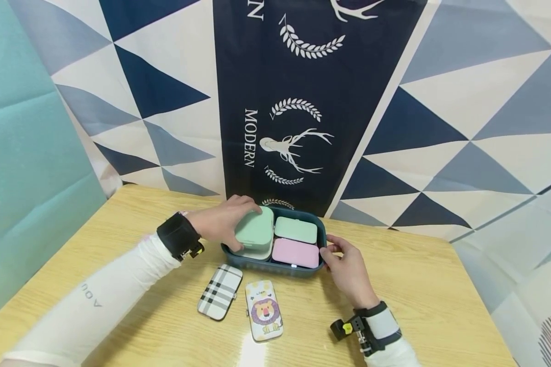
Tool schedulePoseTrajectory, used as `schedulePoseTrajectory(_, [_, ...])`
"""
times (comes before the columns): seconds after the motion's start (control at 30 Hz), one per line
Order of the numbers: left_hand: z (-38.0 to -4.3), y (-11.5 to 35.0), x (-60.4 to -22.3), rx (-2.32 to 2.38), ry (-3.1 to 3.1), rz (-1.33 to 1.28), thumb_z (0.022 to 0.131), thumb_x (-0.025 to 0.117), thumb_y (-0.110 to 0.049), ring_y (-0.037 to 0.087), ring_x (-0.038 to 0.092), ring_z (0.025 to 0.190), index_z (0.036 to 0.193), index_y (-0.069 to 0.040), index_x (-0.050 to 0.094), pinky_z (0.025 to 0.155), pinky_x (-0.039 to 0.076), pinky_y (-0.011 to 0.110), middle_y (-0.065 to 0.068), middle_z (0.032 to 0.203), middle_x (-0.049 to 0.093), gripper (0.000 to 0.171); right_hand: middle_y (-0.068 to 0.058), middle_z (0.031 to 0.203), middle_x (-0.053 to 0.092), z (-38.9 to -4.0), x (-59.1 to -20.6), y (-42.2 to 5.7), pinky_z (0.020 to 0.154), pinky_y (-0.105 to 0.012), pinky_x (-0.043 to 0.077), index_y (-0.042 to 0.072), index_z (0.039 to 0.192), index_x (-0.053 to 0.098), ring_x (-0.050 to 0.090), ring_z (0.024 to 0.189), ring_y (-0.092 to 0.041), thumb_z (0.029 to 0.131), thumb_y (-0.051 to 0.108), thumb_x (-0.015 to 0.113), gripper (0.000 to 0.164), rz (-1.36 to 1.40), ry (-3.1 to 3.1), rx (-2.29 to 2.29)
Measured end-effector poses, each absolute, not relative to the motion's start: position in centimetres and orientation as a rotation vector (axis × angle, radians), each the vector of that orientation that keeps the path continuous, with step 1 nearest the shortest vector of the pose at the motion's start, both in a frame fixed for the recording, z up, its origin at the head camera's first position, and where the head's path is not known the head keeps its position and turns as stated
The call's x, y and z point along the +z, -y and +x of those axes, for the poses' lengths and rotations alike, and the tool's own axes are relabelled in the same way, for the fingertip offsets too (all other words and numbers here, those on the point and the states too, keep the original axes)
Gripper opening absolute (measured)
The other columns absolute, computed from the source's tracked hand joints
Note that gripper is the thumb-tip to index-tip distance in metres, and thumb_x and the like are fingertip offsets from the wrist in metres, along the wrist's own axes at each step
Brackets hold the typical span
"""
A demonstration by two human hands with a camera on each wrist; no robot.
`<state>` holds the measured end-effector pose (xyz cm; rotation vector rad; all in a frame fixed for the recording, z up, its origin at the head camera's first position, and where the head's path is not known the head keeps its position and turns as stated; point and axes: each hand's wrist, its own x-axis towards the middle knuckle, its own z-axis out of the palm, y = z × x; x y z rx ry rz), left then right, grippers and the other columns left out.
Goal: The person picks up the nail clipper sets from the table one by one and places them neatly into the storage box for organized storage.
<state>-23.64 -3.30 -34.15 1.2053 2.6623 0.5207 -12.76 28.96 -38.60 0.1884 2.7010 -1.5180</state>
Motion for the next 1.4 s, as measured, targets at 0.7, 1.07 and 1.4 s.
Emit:
schedulePoseTrajectory(0.7, [-23.5, 2.8, -35.6, 0.462, -2.661, 1.211, 0.074, 0.096, -0.026, 0.025, 0.044, 0.131, 0.151, -0.012, 0.05, 0.111, 0.043, 0.04, 0.007, 0.148, 0.049, 0.09, -0.019, 0.117, 0.058, -12.7, -38.6, -29.0, 0.067, -0.03, 0.054, -0.001, 0.155, 0.048, 0.061, 0.081, -0.022, 0.109, 0.015, 0.06, 0.049, 0.162, -2.727, -1.514])
schedulePoseTrajectory(1.07, [-23.4, 3.1, -36.0, 0.48, -2.642, 1.214, 0.075, 0.097, -0.024, 0.03, 0.043, 0.141, 0.151, -0.011, 0.051, 0.12, 0.036, 0.044, 0.009, 0.149, 0.049, 0.09, -0.019, 0.116, 0.057, -12.9, -38.8, -29.0, 0.065, -0.029, 0.052, -0.001, 0.155, 0.049, 0.061, 0.079, -0.022, 0.109, 0.017, 0.061, 0.05, 0.154, -2.731, -1.512])
schedulePoseTrajectory(1.4, [-23.4, 3.0, -35.9, 0.47, -2.625, 1.192, 0.076, 0.096, -0.024, 0.025, 0.043, 0.138, 0.152, -0.012, 0.051, 0.115, 0.041, 0.04, 0.007, 0.151, 0.048, 0.089, -0.019, 0.117, 0.058, -13.0, -38.9, -29.1, 0.065, -0.03, 0.053, 0.0, 0.155, 0.049, 0.061, 0.08, -0.022, 0.109, 0.017, 0.061, 0.05, 0.161, -2.728, -1.513])
